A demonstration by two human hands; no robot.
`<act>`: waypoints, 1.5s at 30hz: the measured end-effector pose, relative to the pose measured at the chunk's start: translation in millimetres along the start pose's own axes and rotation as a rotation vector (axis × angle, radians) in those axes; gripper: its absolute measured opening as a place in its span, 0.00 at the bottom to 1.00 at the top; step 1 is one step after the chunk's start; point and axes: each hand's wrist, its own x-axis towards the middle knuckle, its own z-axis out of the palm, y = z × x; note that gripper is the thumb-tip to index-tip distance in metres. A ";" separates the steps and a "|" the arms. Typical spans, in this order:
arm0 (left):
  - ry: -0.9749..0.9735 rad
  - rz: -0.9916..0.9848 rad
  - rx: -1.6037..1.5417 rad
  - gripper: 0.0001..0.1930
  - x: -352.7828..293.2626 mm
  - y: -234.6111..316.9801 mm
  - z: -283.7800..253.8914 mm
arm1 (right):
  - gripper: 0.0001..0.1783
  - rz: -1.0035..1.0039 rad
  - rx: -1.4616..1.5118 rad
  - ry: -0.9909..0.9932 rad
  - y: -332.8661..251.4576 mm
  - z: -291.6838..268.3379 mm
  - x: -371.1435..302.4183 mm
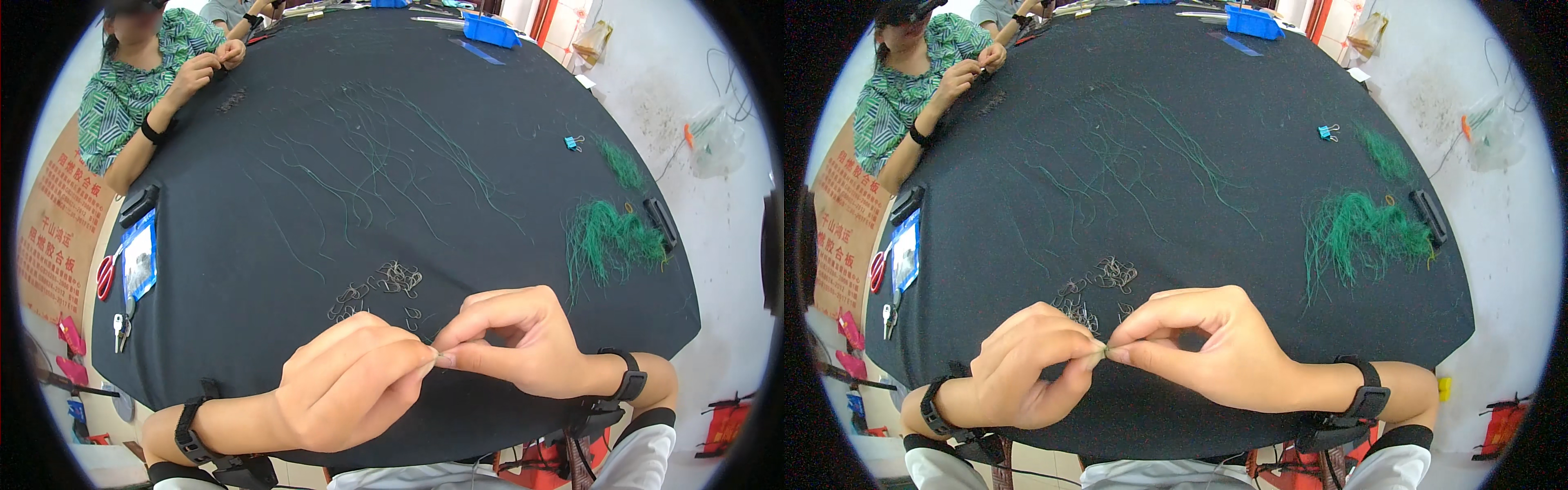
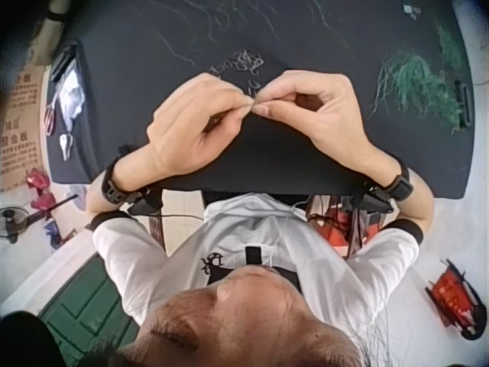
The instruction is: Tie fishing line to small metal fishing hooks.
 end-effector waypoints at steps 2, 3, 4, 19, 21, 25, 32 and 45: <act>0.006 -0.014 0.008 0.13 0.5 -0.2 -0.1 | 0.05 -0.115 -0.175 -0.005 -3.4 -1.1 -0.2; 0.012 -0.018 0.020 0.12 -0.2 -0.4 0.1 | 0.05 -0.173 -0.262 -0.006 -4.6 -1.2 -0.7; 0.018 -0.021 0.032 0.10 -1.2 -1.1 0.6 | 0.05 -0.260 -0.329 0.011 -3.8 -0.4 -0.4; -0.002 0.010 0.150 0.12 -2.9 -3.0 6.7 | 0.18 -0.830 -0.871 0.043 -6.1 5.2 -2.5; -0.021 0.026 0.152 0.13 -2.4 -2.8 6.7 | 0.18 -0.864 -0.878 0.086 -8.8 3.6 -1.1; -0.069 0.084 0.135 0.14 -1.9 -4.3 3.7 | 0.17 -0.797 -0.885 0.140 -13.2 -2.0 2.5; -0.092 0.119 0.088 0.12 -1.6 -3.5 2.6 | 0.11 -0.627 -0.747 0.165 -10.0 -6.2 6.2; -0.075 0.110 0.040 0.12 0.6 -3.7 3.3 | 0.07 -0.263 -0.537 0.109 -16.3 -7.1 2.1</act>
